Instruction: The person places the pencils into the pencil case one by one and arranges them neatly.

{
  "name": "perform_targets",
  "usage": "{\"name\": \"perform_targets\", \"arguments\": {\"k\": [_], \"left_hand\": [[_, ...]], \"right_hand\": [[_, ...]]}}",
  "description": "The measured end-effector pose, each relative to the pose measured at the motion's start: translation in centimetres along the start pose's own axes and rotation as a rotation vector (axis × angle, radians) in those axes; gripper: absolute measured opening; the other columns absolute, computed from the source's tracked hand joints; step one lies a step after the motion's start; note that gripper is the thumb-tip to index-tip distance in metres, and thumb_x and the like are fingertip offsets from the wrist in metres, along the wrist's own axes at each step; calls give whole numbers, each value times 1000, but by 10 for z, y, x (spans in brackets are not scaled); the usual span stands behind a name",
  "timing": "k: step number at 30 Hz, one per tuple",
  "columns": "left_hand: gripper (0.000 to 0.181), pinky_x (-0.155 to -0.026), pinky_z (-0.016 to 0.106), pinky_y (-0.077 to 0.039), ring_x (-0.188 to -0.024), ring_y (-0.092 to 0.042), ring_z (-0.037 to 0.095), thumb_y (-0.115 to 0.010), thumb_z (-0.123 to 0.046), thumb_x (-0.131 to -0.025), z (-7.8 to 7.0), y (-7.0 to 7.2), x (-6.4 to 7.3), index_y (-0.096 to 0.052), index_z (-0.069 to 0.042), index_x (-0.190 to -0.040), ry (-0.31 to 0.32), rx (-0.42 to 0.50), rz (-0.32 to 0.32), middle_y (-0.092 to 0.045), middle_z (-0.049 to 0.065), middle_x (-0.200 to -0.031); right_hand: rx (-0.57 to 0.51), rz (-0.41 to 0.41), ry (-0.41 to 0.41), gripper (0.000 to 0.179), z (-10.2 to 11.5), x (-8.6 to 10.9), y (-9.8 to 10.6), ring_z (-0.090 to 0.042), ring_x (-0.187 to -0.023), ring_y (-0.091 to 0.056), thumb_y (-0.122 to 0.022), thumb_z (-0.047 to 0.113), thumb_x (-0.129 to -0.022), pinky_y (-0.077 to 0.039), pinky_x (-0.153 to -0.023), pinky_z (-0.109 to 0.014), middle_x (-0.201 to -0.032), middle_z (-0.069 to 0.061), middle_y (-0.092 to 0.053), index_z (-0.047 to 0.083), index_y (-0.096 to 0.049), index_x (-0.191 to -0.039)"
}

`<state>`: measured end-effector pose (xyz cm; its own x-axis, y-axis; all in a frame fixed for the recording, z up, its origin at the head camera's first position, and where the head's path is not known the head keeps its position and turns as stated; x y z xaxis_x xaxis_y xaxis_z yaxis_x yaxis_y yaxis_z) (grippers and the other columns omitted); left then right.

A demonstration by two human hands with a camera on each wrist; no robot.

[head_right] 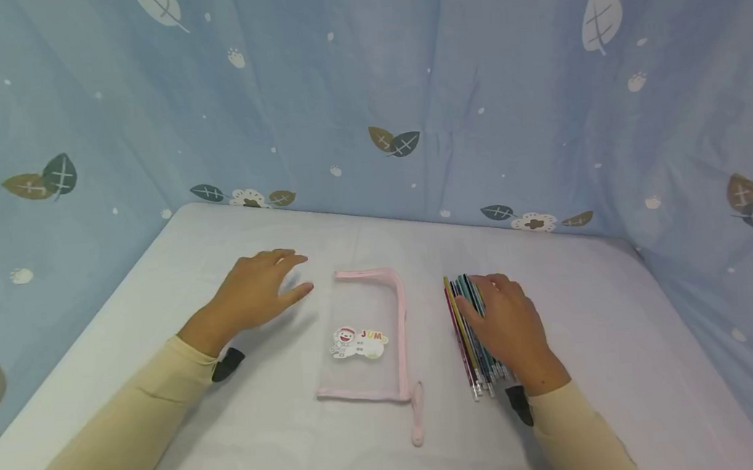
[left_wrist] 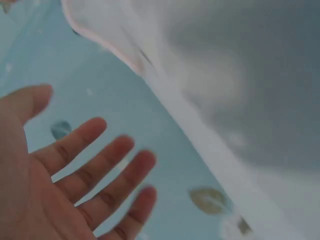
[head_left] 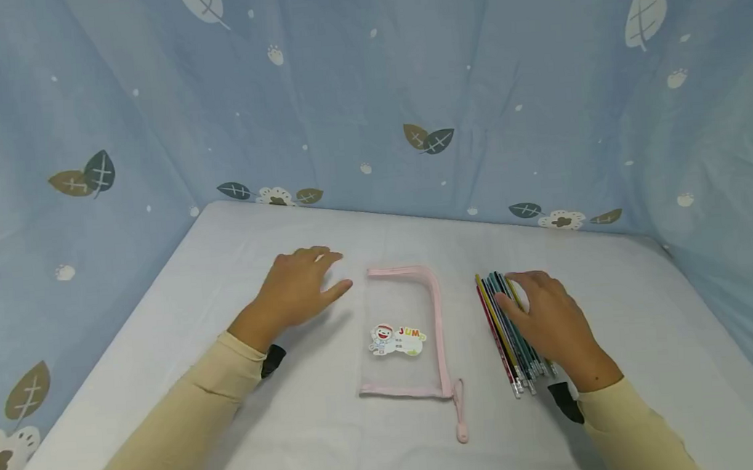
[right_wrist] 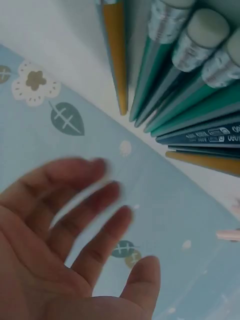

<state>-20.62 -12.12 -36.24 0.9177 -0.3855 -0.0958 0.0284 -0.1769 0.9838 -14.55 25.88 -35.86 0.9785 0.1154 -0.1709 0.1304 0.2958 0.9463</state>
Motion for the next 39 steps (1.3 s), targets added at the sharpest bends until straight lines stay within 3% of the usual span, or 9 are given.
{"name": "perform_targets", "arguments": {"k": [2, 3, 5, 8, 16, 20, 24, 30, 39], "left_hand": [[49, -92, 48, -54, -110, -66, 26, -54, -52, -99, -15, 0, 1, -64, -16, -130, -48, 8, -44, -66, 7, -128], [41, -79, 42, -57, -93, -68, 23, -58, -47, -98, -24, 0, 1, -68, -14, -121, -75, 16, -60, -71, 6, -116], [30, -62, 32, -54, -72, -63, 14, -62, -41, -97, -41, -1, 2, -71, -14, -106, -109, 37, -62, -72, 1, -97], [25, -52, 26, -45, -61, -53, 9, -65, -40, -96, -66, -4, 0, -70, -16, -94, -153, 51, -14, -68, -3, -83], [36, -47, 26, -40, -55, -49, 8, -59, -49, -98, -118, -24, -14, -63, -19, -78, -254, -6, 161, -58, -7, -65], [48, -52, 28, -44, -55, -47, 9, -53, -58, -97, -133, -33, -19, -58, -20, -69, -216, -36, 275, -48, -7, -58], [53, -68, 34, -50, -62, -54, 12, -51, -64, -95, -142, -40, -21, -58, -20, -65, -168, -112, 369, -51, -7, -60], [56, -70, 34, -51, -65, -57, 11, -49, -68, -93, -150, -45, -26, -62, -19, -70, -178, -207, 403, -57, -6, -64], [55, -72, 34, -51, -65, -56, 11, -47, -68, -92, -152, -44, -27, -62, -20, -69, -134, -204, 442, -58, -7, -65]], "right_hand": [[-43, 5, 6, 41, 2, 2, -1, -41, -100, -63, -61, 33, -100, -55, -76, -57, -117, -24, -65, 2, -63, -126], [-65, 8, 11, 34, 2, 3, -2, -34, -88, -65, -62, 30, -99, -56, -67, -49, -106, -20, -68, 2, -66, -118], [-93, 24, 16, 24, 2, 3, -4, -23, -71, -60, -64, 25, -98, -49, -55, -36, -91, -13, -68, 4, -68, -108], [-112, 48, 14, 17, 1, 3, -9, -16, -60, -49, -64, 22, -97, -41, -49, -28, -81, -7, -63, 5, -68, -101], [-139, 159, -12, 15, -6, 4, -16, -13, -49, -41, -67, 18, -95, -34, -42, -26, -64, -2, -53, 4, -65, -99], [-150, 227, -43, 16, -9, 3, -22, -13, -49, -42, -68, 20, -95, -35, -43, -26, -62, -1, -52, 5, -63, -96], [-173, 298, -86, 20, -9, 5, -28, -13, -50, -43, -68, 25, -95, -37, -44, -27, -61, -1, -52, 6, -61, -97], [-161, 324, -99, 22, -9, 5, -30, -13, -49, -37, -69, 25, -94, -33, -45, -28, -57, 2, -40, 7, -57, -94], [-149, 337, -80, 23, -8, 6, -31, -13, -49, -39, -69, 24, -95, -34, -45, -26, -57, 1, -42, 8, -54, -88]]}}
Point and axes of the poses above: each hand's wrist, its own x-axis away from the middle knuckle, its own y-axis out of the back of the hand, z = x × y, the point moved 1 cm from there along -x, towards the middle knuckle
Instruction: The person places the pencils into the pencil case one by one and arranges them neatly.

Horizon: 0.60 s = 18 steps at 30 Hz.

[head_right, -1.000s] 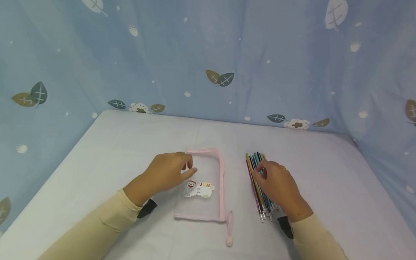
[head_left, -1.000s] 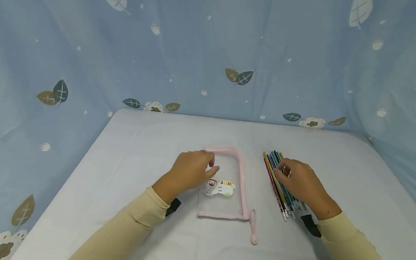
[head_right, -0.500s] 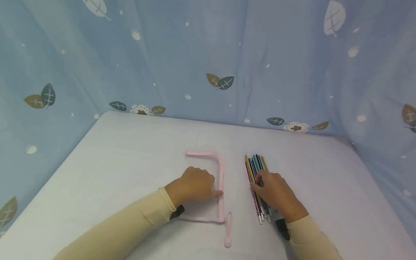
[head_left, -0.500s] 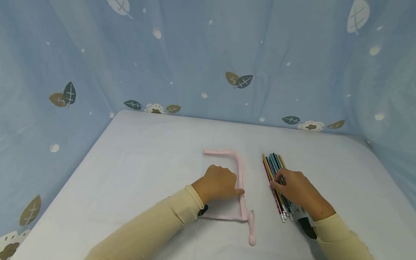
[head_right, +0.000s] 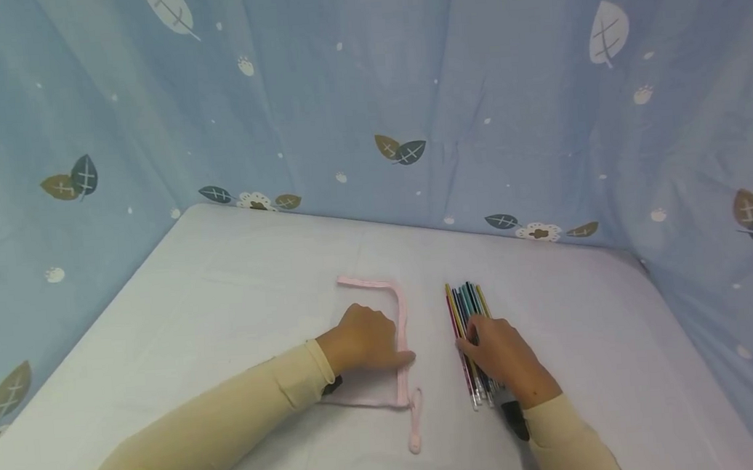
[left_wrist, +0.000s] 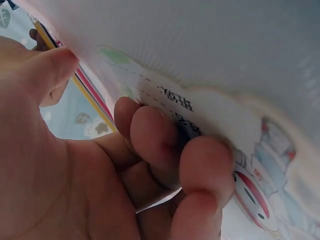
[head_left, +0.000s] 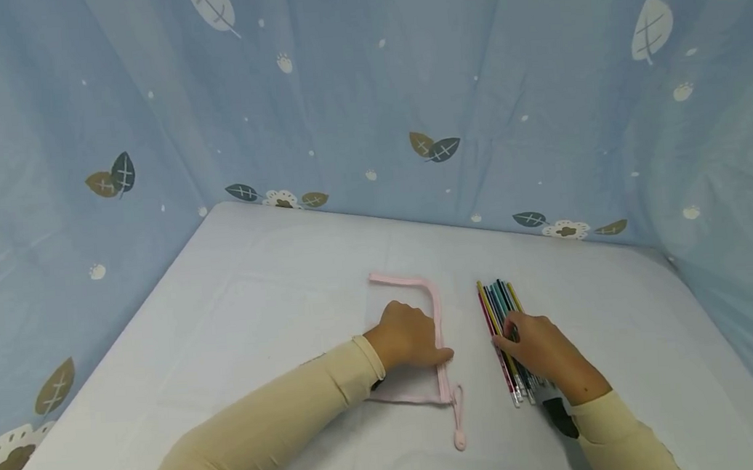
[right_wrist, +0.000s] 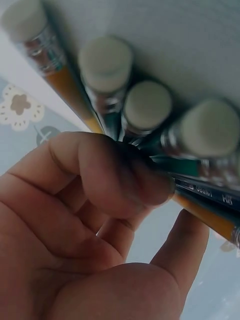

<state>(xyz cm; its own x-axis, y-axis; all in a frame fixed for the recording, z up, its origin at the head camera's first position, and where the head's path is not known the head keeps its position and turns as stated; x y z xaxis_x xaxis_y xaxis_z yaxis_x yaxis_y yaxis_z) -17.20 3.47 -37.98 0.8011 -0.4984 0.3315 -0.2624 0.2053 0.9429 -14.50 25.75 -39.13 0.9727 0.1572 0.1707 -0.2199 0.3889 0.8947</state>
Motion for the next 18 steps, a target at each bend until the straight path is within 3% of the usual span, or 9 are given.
{"name": "perform_targets", "arguments": {"k": [12, 18], "left_hand": [[47, -70, 34, -48, -62, -50, 10, -50, -61, -89, 5, 2, -8, -55, -22, -62, 6, 53, 13, -50, -7, -62], [43, -55, 29, -41, -54, -46, 10, -51, -55, -87, 19, -5, -7, -49, -22, -59, -25, 244, 38, -47, -8, -55]], "right_hand": [[23, -9, 27, 22, 3, -2, 3, -13, -53, -45, -66, 20, -96, -37, -46, -25, -61, -1, -50, 7, -57, -82], [30, 3, 23, 22, 1, -2, -2, -13, -53, -45, -64, 18, -96, -37, -46, -25, -61, -1, -50, 8, -56, -79]]}}
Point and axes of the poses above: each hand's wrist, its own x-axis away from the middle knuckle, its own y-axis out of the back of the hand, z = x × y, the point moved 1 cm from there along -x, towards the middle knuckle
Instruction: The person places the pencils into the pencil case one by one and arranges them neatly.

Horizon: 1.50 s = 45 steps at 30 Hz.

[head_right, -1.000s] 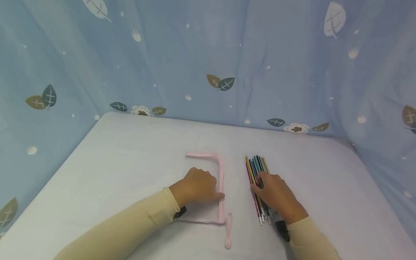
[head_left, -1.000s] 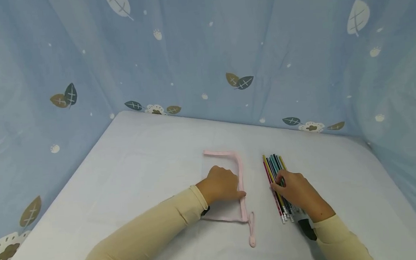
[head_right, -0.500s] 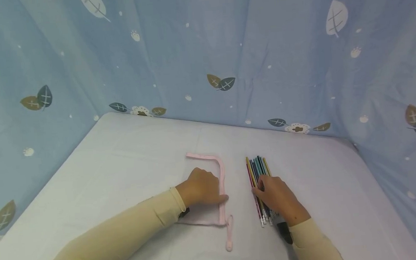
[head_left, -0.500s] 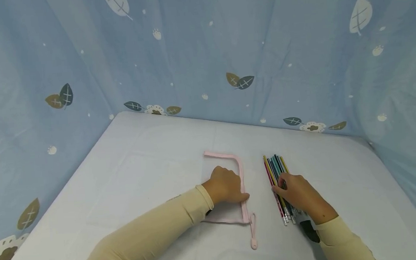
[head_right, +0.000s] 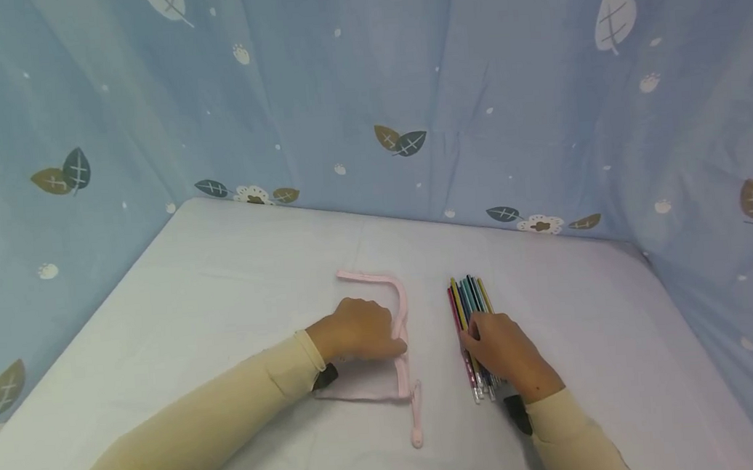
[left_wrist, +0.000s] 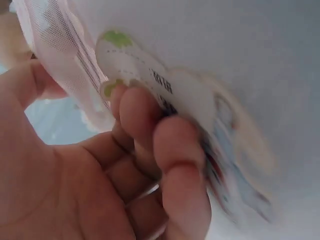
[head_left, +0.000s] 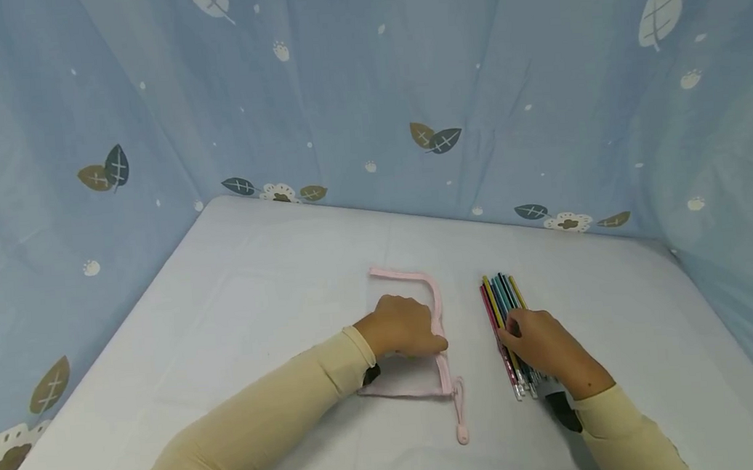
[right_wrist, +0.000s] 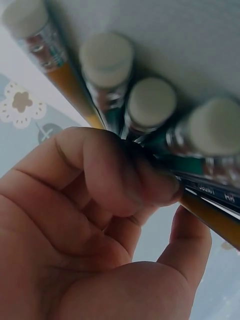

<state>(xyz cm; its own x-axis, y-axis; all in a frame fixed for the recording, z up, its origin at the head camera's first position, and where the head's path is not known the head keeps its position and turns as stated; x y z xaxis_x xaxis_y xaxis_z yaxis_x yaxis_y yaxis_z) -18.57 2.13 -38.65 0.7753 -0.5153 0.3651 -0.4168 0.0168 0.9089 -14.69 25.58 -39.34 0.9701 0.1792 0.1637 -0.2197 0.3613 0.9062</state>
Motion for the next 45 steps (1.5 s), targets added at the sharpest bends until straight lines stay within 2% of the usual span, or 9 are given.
{"name": "perform_targets", "arguments": {"k": [5, 8, 14, 17, 26, 30, 33, 38, 45], "left_hand": [[41, -46, 26, -36, -49, -47, 10, -48, -49, -91, 18, 0, 4, -50, -21, -61, -6, 222, 16, -53, -6, -53], [37, -46, 25, -35, -49, -46, 10, -49, -43, -92, 26, 0, 6, -51, -19, -65, -12, 311, 2, -56, -4, -55], [31, -49, 25, -39, -51, -50, 10, -44, -35, -96, 35, -5, 7, -55, -18, -73, -14, 353, -19, -61, -4, -59], [32, -50, 25, -40, -51, -51, 10, -41, -32, -99, 37, -7, 8, -58, -18, -75, -25, 382, -36, -59, -4, -58], [36, -48, 22, -37, -50, -46, 8, -37, -25, -106, 38, -11, 17, -64, -16, -84, -111, 517, -71, -61, -4, -62], [33, -48, 22, -37, -51, -47, 7, -44, -24, -102, 40, -14, 19, -66, -16, -80, -124, 560, -103, -65, -5, -66], [29, -47, 21, -38, -50, -47, 6, -50, -23, -98, 42, -16, 19, -68, -15, -77, -118, 612, -111, -67, -5, -68], [23, -47, 20, -42, -49, -50, 7, -57, -23, -95, 44, -19, 22, -70, -14, -77, -113, 678, -82, -69, -2, -70], [12, -53, 24, -49, -61, -59, 10, -58, -24, -92, 44, -16, 22, -64, -13, -89, -142, 726, -106, -68, -3, -79]], "right_hand": [[-10, 3, 20, 23, 0, 0, 0, -12, -53, -42, -62, 16, -96, -36, -46, -25, -60, 0, -48, 8, -54, -76], [-7, -16, 41, 22, 0, -1, 1, -12, -52, -41, -61, 14, -96, -35, -46, -25, -61, 0, -48, 9, -54, -76], [5, -75, 87, 26, 1, -4, 3, -10, -50, -37, -61, 11, -93, -32, -46, -23, -58, 2, -42, 11, -50, -70], [5, -113, 105, 27, 3, -6, 4, -10, -50, -36, -62, 9, -91, -32, -46, -23, -58, 3, -42, 12, -49, -68], [-77, -242, 129, 19, 14, -6, 15, -10, -51, -40, -62, 6, -89, -33, -46, -22, -60, 1, -50, 9, -57, -71], [-181, -245, 152, 14, 21, -11, 19, -10, -52, -48, -60, 7, -91, -42, -49, -24, -64, -1, -57, 7, -65, -79], [-333, -183, 141, 14, 26, -18, 18, -13, -50, -53, -59, 11, -96, -47, -48, -27, -64, -5, -60, 4, -69, -88], [-575, -107, 146, 20, 31, -28, 10, -18, -47, -54, -60, 13, -99, -51, -46, -33, -61, -10, -58, -6, -65, -95], [-702, -107, 134, 22, 40, -35, 3, -18, -49, -55, -54, 7, -98, -51, -46, -34, -70, -12, -61, -6, -52, -115]]}}
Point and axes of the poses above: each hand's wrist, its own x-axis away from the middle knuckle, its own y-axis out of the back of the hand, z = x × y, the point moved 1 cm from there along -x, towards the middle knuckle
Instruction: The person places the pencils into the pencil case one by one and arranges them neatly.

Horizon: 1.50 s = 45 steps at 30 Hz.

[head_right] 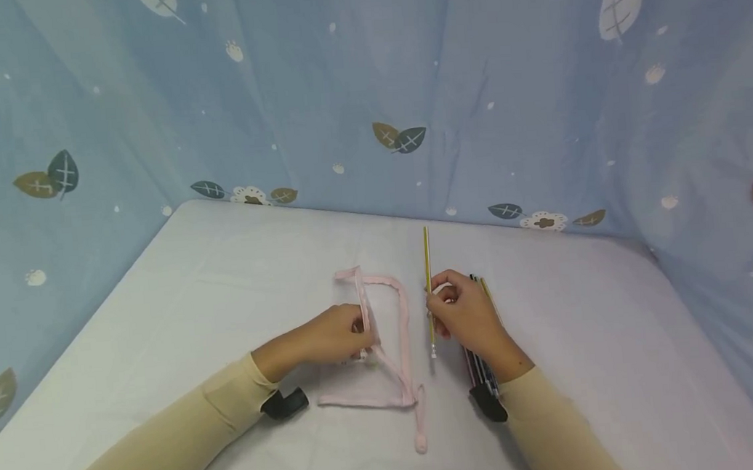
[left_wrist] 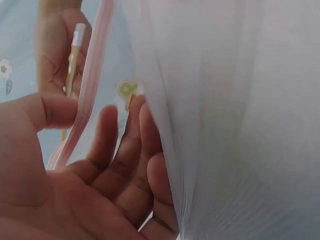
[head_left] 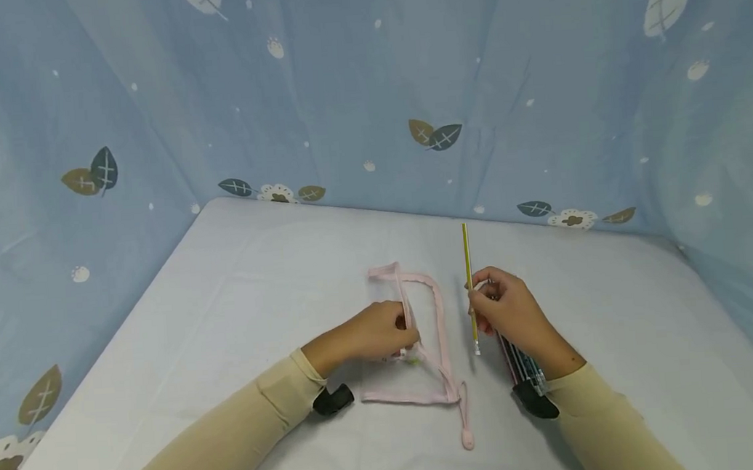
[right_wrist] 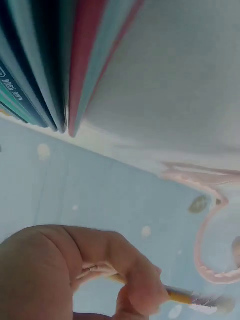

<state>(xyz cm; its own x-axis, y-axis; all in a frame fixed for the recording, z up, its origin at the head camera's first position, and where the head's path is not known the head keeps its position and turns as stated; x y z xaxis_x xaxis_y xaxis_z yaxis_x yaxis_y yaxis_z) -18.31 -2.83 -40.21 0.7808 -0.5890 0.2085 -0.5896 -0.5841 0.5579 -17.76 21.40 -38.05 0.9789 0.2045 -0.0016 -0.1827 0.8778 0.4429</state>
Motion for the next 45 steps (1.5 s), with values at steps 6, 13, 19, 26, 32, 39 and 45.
{"name": "perform_targets", "arguments": {"k": [6, 13, 19, 26, 32, 39, 45], "left_hand": [[16, -59, 25, -53, -68, -67, 12, -54, -22, -95, -4, -2, 1, -65, -11, -97, -12, 63, -7, -70, -2, -86], [21, -62, 27, -53, -71, -67, 13, -49, -21, -98, -3, -2, 4, -66, -9, -100, -2, 103, -16, -69, 1, -89], [25, -64, 26, -52, -72, -68, 14, -46, -20, -97, -5, 0, 8, -66, -7, -102, 15, 133, -28, -71, 6, -91], [24, -65, 26, -52, -73, -68, 15, -47, -21, -99, -6, -1, 8, -67, -7, -102, -13, 146, -7, -70, 6, -92], [23, -65, 25, -51, -73, -68, 15, -49, -21, -100, -9, -3, 6, -67, -7, -102, -36, 159, 18, -70, 7, -91], [21, -66, 24, -51, -73, -68, 15, -52, -21, -98, -10, -7, 2, -68, -7, -100, -50, 155, 32, -70, 7, -89], [20, -67, 25, -51, -75, -68, 15, -52, -22, -99, -13, -9, 1, -67, -9, -100, -38, 134, 51, -69, 5, -90]], "right_hand": [[-39, -4, -22, 31, 2, 1, 1, -22, -57, -61, -49, 2, -95, -55, -51, -36, -80, -15, -63, -5, -40, -123], [-114, 59, -11, 34, 0, 4, 0, -24, -68, -67, -49, 3, -97, -61, -61, -39, -89, -20, -64, -5, -33, -126], [-168, 89, -10, 45, 7, 2, -7, -27, -67, -70, -55, 0, -97, -61, -61, -40, -93, -22, -61, -3, -26, -131], [-174, 136, -45, 56, 7, 5, -12, -34, -69, -71, -58, 0, -96, -62, -67, -42, -96, -21, -61, 3, -20, -137], [-190, 165, -36, 71, 4, 7, -16, -33, -69, -72, -63, 2, -95, -62, -70, -41, -99, -20, -60, 7, -14, -146], [-163, 185, -28, 94, 0, 9, -20, -28, -77, -73, -66, 1, -92, -61, -69, -41, -103, -20, -59, 22, -1, -157], [-211, 222, -57, 111, -2, 12, -20, -31, -79, -73, -65, -3, -91, -62, -69, -43, -98, -19, -59, 37, 15, -157]]}}
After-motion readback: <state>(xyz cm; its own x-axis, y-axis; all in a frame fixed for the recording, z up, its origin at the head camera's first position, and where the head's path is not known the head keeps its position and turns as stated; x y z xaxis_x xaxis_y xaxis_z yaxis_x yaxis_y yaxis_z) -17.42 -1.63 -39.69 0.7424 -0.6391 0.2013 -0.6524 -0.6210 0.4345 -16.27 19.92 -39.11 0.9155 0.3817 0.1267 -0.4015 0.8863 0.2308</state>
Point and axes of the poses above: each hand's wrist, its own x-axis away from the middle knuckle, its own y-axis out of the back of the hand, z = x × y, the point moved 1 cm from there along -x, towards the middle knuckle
